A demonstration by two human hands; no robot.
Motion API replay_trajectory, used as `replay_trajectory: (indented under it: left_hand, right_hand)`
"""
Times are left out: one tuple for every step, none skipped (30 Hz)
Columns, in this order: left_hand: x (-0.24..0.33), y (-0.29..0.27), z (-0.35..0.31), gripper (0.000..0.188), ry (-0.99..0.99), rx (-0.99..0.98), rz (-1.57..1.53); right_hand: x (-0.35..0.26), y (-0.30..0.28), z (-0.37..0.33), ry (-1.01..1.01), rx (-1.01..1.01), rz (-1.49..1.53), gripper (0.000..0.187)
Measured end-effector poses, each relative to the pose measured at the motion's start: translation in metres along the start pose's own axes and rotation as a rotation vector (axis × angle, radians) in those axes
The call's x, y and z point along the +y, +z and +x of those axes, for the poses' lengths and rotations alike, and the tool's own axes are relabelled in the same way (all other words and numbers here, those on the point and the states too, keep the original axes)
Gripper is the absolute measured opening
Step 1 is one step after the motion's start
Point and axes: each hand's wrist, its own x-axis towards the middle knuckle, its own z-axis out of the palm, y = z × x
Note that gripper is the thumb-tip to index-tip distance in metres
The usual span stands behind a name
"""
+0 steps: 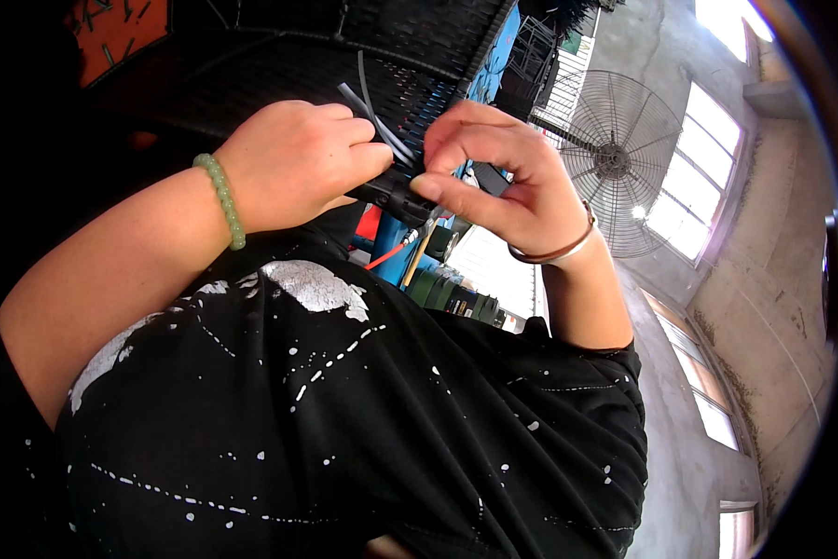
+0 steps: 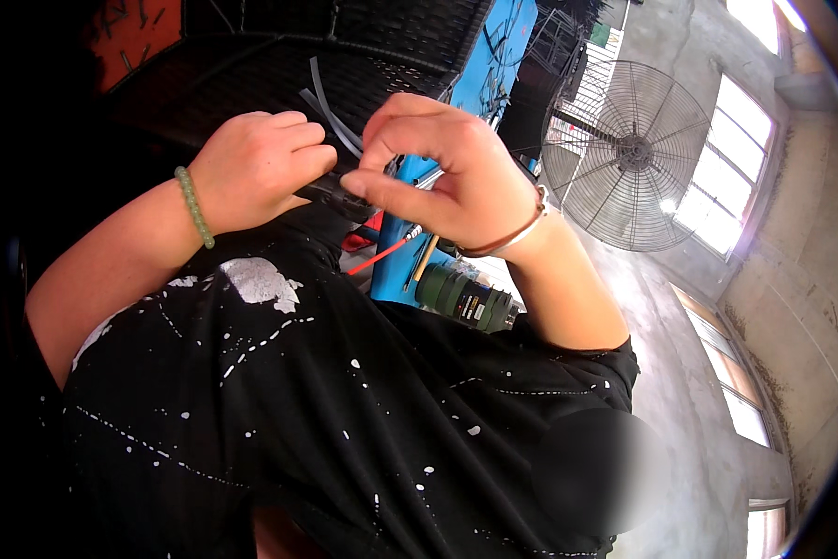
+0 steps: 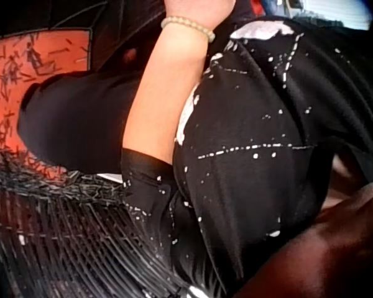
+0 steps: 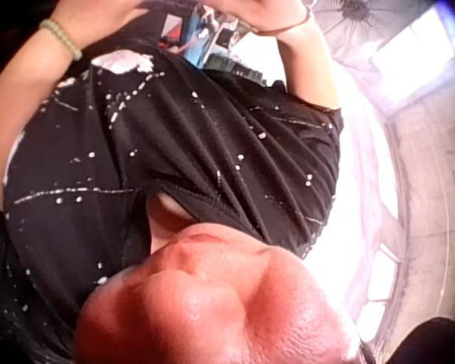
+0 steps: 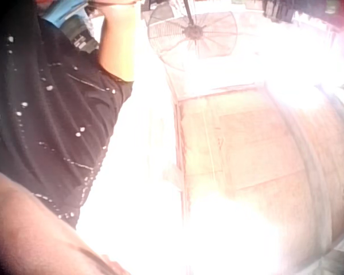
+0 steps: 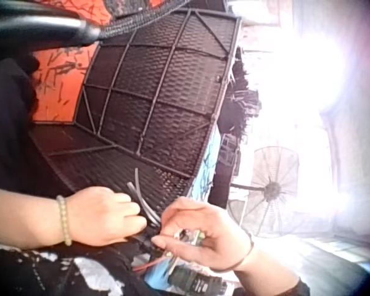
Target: The person uses a knife to strip the end of a black cable and then slides a black plastic connector onto it. They repeat this process with another cable, inserting the stripped ends into the connector and securing them.
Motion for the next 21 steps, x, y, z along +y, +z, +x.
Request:
replay_trajectory:
  left_hand:
    - [0.000, 0.000, 0.000, 0.038, -0.001, -0.006, 0.001]
    - [0.000, -0.001, 0.001, 0.038, 0.001, -0.004, 0.003]
    - [0.000, -0.001, 0.001, 0.039, -0.002, 0.000, 0.006]
    - [0.001, -0.001, 0.001, 0.039, -0.004, 0.004, 0.010]
    - [0.002, -0.001, 0.001, 0.039, -0.004, 0.006, 0.010]
    - [0.002, -0.001, 0.002, 0.039, -0.003, 0.006, 0.011]
    - [0.001, -0.002, 0.002, 0.040, -0.001, 0.005, 0.013]
    - [0.001, -0.002, 0.002, 0.040, -0.002, 0.000, 0.013]
    - [0.002, -0.001, 0.002, 0.040, 0.000, -0.001, 0.013]
    - [0.002, 0.000, 0.001, 0.040, 0.003, -0.001, 0.013]
    - [0.003, 0.001, 0.001, 0.040, 0.007, 0.004, 0.014]
    - [0.002, 0.001, 0.001, 0.041, 0.004, 0.005, 0.013]
    - [0.002, 0.002, 0.001, 0.041, 0.001, 0.006, 0.012]
    - [0.002, 0.002, 0.002, 0.041, 0.000, 0.007, 0.011]
    - [0.002, 0.001, 0.003, 0.041, 0.002, 0.010, 0.011]
    - [0.002, 0.001, 0.003, 0.040, 0.004, 0.013, 0.012]
    - [0.003, 0.000, 0.003, 0.040, -0.004, 0.008, 0.016]
    - [0.003, 0.001, 0.002, 0.040, -0.005, 0.006, 0.020]
    - [0.003, 0.001, 0.002, 0.040, -0.008, 0.004, 0.025]
    - [0.003, 0.001, 0.003, 0.040, -0.009, 0.000, 0.021]
    - [0.004, 0.001, 0.003, 0.040, -0.010, -0.007, 0.014]
  right_hand:
    - [0.001, 0.002, 0.001, 0.001, 0.000, 0.006, 0.013]
    - [0.000, 0.006, 0.000, 0.024, 0.004, 0.016, 0.018]
    - [-0.001, 0.007, -0.001, 0.035, 0.022, 0.038, 0.019]
    - [-0.001, 0.008, -0.003, 0.046, 0.040, 0.060, 0.020]
    - [0.000, 0.010, -0.006, 0.059, 0.059, 0.082, 0.021]
    - [-0.001, 0.013, -0.010, 0.124, 0.093, 0.135, 0.020]
    - [-0.005, 0.014, -0.010, 0.134, 0.129, 0.093, 0.020]
    - [-0.010, 0.017, -0.009, 0.144, 0.166, 0.051, 0.019]
    - [-0.013, 0.019, -0.010, 0.154, 0.203, 0.003, 0.019]
    - [-0.016, 0.023, -0.010, 0.145, 0.230, -0.043, 0.016]
    - [-0.017, 0.023, -0.012, 0.106, 0.210, -0.180, 0.015]
    - [-0.017, 0.021, -0.013, 0.068, 0.185, -0.310, 0.016]
    - [-0.016, 0.019, -0.014, 0.030, 0.159, -0.440, 0.016]
    - [-0.014, 0.019, -0.016, 0.011, 0.162, -0.485, 0.017]
    - [-0.017, 0.018, -0.016, 0.015, 0.164, -0.513, 0.016]
    - [-0.022, 0.017, -0.016, 0.019, 0.166, -0.540, 0.014]
    - [-0.024, 0.017, -0.016, 0.022, 0.168, -0.566, 0.013]
    - [-0.025, 0.017, -0.016, 0.013, 0.174, -0.569, 0.012]
    - [-0.025, 0.017, -0.015, 0.003, 0.179, -0.572, 0.010]
    - [-0.025, 0.016, -0.013, -0.007, 0.183, -0.574, 0.009]
    - [-0.025, 0.014, -0.012, 0.002, 0.153, -0.554, 0.009]
